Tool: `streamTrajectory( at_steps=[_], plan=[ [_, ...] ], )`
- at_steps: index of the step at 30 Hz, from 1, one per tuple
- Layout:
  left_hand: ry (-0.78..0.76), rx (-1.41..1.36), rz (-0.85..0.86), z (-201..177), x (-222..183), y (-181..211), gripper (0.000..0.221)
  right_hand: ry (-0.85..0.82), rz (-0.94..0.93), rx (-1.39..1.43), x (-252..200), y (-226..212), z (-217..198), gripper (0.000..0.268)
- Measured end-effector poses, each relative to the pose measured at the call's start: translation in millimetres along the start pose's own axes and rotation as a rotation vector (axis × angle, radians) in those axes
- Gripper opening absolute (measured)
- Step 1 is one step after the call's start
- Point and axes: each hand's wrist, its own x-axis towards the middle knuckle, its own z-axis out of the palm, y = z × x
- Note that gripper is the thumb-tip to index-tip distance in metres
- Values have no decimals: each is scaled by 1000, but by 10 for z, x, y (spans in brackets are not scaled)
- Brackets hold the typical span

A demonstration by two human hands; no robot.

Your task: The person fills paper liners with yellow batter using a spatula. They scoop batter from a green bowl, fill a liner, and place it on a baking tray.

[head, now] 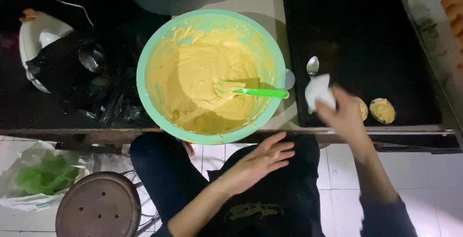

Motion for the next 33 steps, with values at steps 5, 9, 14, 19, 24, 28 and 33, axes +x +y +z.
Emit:
streamTrajectory(
  at_steps=[5, 9, 14, 19, 24, 28, 33],
  plan=[
    [42, 109, 106, 220, 429, -114, 83, -88, -581, -149, -580, -678, -20, 16],
    [324, 68, 22, -192, 503, -485, 62, -473, -264, 230, -624, -451, -118, 20],
    [652, -59, -105, -242, 111, -313, 45, -100, -118, -11, 96, 107, 64, 26],
    [744, -19, -201, -233, -192, -272, 35, 258, -512, -346, 626, 339, 762, 33],
    [698, -26, -108, -433, -367, -383, 45, -31, -584, -716, 631, 467, 976, 35],
    [707, -16, -171, -431, -298, -344, 49, 87, -664, -666, 611, 391, 937, 28],
    [697, 40, -173, -374, -220, -358, 33, 170, -631, -446, 602, 436, 910, 17]
  ],
)
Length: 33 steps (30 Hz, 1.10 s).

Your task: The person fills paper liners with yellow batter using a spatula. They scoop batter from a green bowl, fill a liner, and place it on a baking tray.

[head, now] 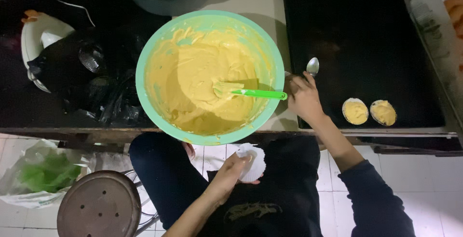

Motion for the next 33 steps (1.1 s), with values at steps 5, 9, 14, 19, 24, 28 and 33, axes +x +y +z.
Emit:
streamTrajectory(
  at_steps=[5, 9, 14, 19, 24, 28, 33],
  plan=[
    [-163, 119, 117, 54, -28, 67, 35, 150, 201, 270, 163, -274, -484, 24],
    [-195, 400, 195, 55, -89, 187, 40, 168, 367, 599, 224, -888, -1233, 20],
    [-160, 1035, 445, 79, -287, 478, 44, -333, 186, 713, 24, -1515, -1431, 38],
    [-362, 1204, 460, -112, -608, 1037, 55, -215, 551, 578, -399, -1305, -1089, 17],
    [600, 1014, 1178, -1141, -392, 1982, 29, -273, 1029, 664, -398, -1117, -1351, 17],
    [1017, 1092, 1042, -2698, 593, 2669, 19, -143, 1033, 732, -557, -1118, -1352, 11],
    [1116, 1046, 605, -3266, 1190, 2927, 13, -117, 1033, 755, -469, -1317, -1584, 13]
  ],
)
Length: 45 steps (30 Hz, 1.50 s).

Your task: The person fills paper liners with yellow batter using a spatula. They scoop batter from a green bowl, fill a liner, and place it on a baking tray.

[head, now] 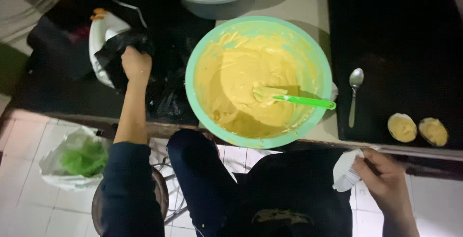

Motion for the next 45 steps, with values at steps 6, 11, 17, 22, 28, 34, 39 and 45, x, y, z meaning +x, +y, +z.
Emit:
streamTrajectory(
  at_steps=[6, 11, 17, 22, 28, 34, 39, 45],
  plan=[
    [70, -35, 79, 214, -77, -100, 25, 0, 54, 67, 91, 140, -29, 20],
    [262, 466, 408, -572, -1162, 629, 18, -112, -133, 88, 166, 201, 24, 19],
    [92, 303, 666, -883, -2666, 1010, 21, -313, -397, 328, 541, 168, 214, 23],
    [-58, 181, 1155, -514, -3526, 1235, 33, -373, -442, 514, 582, -445, 627, 22],
    [-165, -155, 1177, -393, -3798, 1432, 26, -491, -607, 164, 572, -761, 865, 17],
    [-637, -1241, 443, -379, -3891, 1545, 53, -352, -586, -166, 546, -642, 897, 17],
    [-818, -1390, -14, -61, -3959, 1501, 57, -328, -640, -309, 333, -731, 972, 18],
    [-846, -1300, -43, -258, -3844, 1560, 33, -491, -423, 87, 481, -592, 938, 29]
  ],
)
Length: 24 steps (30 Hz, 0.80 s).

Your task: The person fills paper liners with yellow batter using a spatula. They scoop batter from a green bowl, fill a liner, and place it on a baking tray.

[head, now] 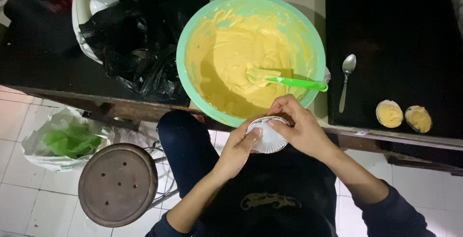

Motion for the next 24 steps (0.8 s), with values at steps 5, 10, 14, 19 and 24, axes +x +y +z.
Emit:
streamTrajectory(
  at_steps=[5, 10, 14, 19, 24],
  plan=[
    [139, 51, -3, -318, 15, -333, 37, -174, -104, -21, 215, -134, -197, 37],
    [376, -117, 47, -689, 32, -234, 35, -289, 86, -995, 779, -19, -519, 45],
    [530, -222, 81, -946, -100, 31, 37, -347, 265, -1068, 994, 171, -489, 36],
    [653, -263, 54, -1174, -234, 171, 42, -137, -374, -1358, 1027, 30, -406, 20],
    [683, -259, 52, -1266, -275, 208, 41, -354, -310, -1135, 993, 240, -103, 24]
  ],
)
